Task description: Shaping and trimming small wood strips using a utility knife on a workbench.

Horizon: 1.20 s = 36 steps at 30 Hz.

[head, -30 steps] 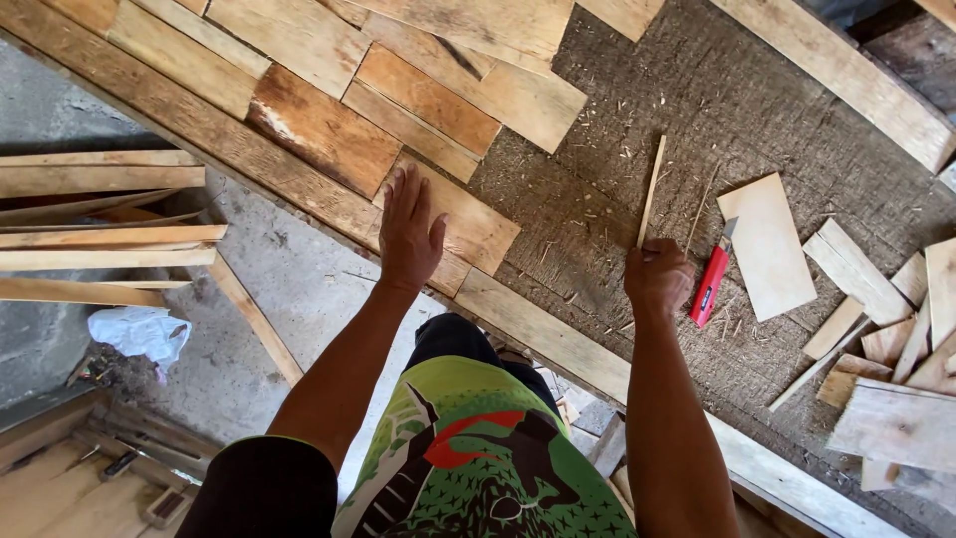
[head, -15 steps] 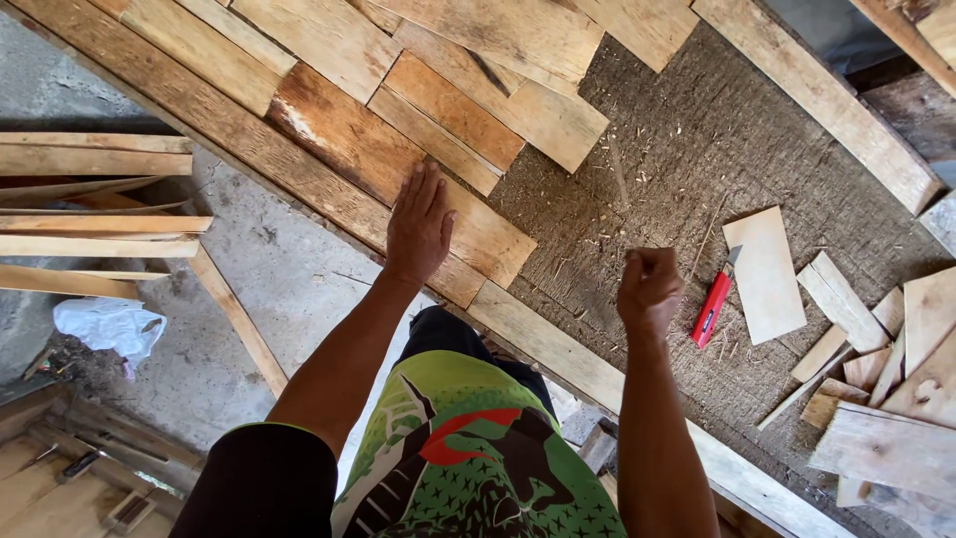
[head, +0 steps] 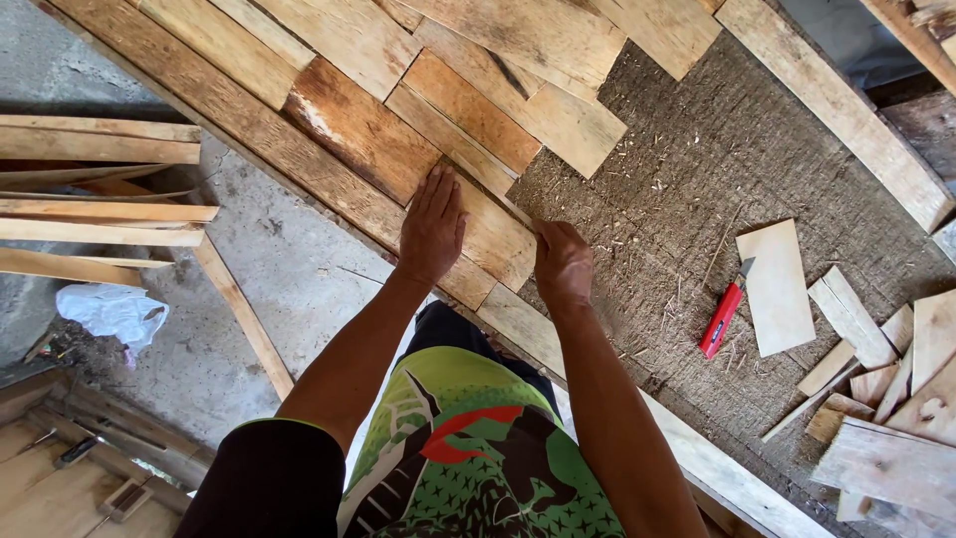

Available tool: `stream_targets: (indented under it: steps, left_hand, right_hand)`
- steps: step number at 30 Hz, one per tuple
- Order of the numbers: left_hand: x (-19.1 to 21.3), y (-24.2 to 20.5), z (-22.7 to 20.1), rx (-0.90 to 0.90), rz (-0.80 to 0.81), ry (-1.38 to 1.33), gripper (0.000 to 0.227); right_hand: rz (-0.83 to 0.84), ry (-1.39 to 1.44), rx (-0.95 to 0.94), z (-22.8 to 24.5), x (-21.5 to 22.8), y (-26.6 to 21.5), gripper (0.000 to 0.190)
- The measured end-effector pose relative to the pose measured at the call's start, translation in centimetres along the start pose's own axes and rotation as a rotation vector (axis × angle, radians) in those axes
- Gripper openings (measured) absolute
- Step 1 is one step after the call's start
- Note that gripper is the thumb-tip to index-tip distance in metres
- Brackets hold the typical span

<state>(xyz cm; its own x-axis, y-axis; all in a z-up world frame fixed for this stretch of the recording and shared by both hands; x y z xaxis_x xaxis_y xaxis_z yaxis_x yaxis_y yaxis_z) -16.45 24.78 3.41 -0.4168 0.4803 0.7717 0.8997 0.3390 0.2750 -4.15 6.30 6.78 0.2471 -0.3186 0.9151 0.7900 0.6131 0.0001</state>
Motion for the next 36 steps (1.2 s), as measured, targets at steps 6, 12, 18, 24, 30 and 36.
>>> stream_targets:
  steps: [6,12,18,24,30,36]
  left_hand:
    - [-0.4,-0.2,0.2,0.038,0.02,-0.004,0.05]
    - [-0.6,0.0,0.3,0.056,0.043,0.015,0.05]
    - [-0.5,0.1,0.0,0.034,0.059,0.082,0.053]
    - [-1.0,0.0,0.2,0.039,0.1,0.17,0.054]
    - [-1.1,0.0,0.4,0.041,0.11,0.146,0.054]
    - [-1.0,0.2,0.0,0.029,0.11,0.173,0.057]
  right_hand:
    - [0.083,-0.048,-0.015,0.5,-0.4,0.6,0.017]
    - [0.162,-0.1,-0.05,-0.7,-2.5,0.8,0.019]
    - [0.169,-0.118,-0.027,-0.3,-2.3,0.9,0.02]
    - [0.116,-0.131,-0.015,-0.1,-2.3,0.8,0.017]
    - [0.136,-0.11,-0.031,0.3,-1.5,0.7,0.016]
    - [0.103,-0.229,0.072,0.7,-1.2,1.0,0.017]
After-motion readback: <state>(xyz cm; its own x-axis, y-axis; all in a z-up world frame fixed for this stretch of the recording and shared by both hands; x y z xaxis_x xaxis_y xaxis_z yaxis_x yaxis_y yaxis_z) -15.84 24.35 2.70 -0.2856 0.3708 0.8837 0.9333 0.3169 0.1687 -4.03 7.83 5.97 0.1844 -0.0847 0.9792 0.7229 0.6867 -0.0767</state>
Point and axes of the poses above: each hand's wrist, its own y-axis towards the middle knuckle, its own x-axis out of the back of the hand, z = x × y, the point moved 4 cm from there along y, towards the middle knuckle, and after that the axes turned 9 degrees about -y, right-handed, at the moved point
